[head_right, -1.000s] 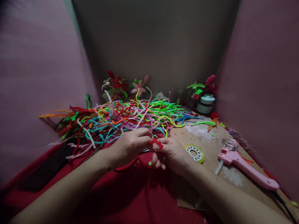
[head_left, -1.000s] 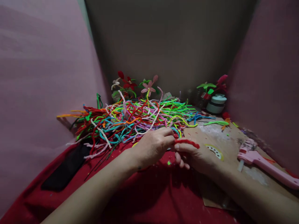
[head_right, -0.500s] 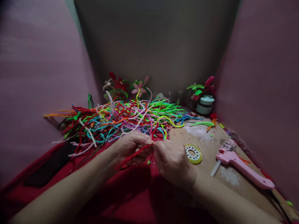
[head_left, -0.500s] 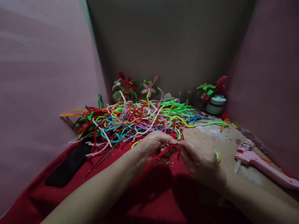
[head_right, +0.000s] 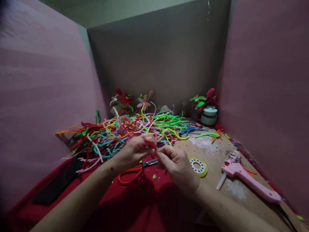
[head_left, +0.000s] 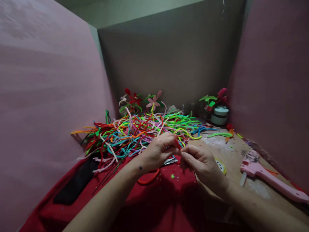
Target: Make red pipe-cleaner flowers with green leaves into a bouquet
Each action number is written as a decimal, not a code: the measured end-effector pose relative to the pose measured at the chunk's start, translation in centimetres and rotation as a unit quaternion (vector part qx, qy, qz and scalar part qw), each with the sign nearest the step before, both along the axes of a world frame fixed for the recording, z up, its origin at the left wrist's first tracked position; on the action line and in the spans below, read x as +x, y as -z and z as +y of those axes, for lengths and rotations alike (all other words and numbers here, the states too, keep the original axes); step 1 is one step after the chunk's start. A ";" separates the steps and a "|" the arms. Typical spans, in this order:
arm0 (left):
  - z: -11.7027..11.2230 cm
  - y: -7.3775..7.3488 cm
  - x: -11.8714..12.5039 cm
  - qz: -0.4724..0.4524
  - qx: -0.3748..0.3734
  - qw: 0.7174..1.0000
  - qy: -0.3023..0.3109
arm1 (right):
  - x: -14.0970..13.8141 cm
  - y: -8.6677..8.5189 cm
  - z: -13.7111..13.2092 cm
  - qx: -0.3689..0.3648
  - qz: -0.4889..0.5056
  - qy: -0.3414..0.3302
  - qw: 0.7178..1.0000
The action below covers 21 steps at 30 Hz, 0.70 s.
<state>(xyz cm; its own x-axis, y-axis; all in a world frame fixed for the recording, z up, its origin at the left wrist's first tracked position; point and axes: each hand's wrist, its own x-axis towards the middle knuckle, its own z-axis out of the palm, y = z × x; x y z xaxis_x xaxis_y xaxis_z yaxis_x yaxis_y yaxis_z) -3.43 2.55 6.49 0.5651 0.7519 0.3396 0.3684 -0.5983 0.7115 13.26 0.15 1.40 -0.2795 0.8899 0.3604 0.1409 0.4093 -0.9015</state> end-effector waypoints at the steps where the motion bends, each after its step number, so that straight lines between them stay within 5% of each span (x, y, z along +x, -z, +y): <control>1: 0.1 0.1 0.0 -0.002 -0.050 0.999 -0.001 | 0.0 0.0 -0.1 0.037 -0.028 0.016 0.999; 4: 0.4 0.8 -0.2 -0.033 -0.189 0.981 0.007 | -0.4 0.0 0.1 0.144 -0.105 0.063 0.982; 7: 0.7 1.7 -0.4 -0.068 -0.188 0.980 -0.019 | -1.1 0.3 0.9 0.163 -0.129 0.079 0.975; 12: 0.6 3.1 -0.6 -0.045 -0.065 0.991 -0.106 | -1.7 1.1 2.0 0.025 -0.040 0.022 0.999; 17: 0.9 3.3 -0.8 -0.069 -0.105 0.986 -0.106 | -1.0 0.6 1.8 -0.167 0.040 -0.043 0.984; 21: 1.0 3.2 -0.7 -0.070 -0.112 0.986 -0.104 | -0.7 0.2 1.4 -0.196 0.060 -0.042 0.978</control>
<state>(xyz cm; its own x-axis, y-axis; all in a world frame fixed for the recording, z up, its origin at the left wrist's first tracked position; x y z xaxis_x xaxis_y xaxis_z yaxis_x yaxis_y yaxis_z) -4.15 3.58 3.29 0.3499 0.9116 0.2156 0.3547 -0.3419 0.8702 12.52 1.53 1.22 -0.3332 0.9423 0.0310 0.0049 0.0346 -0.9994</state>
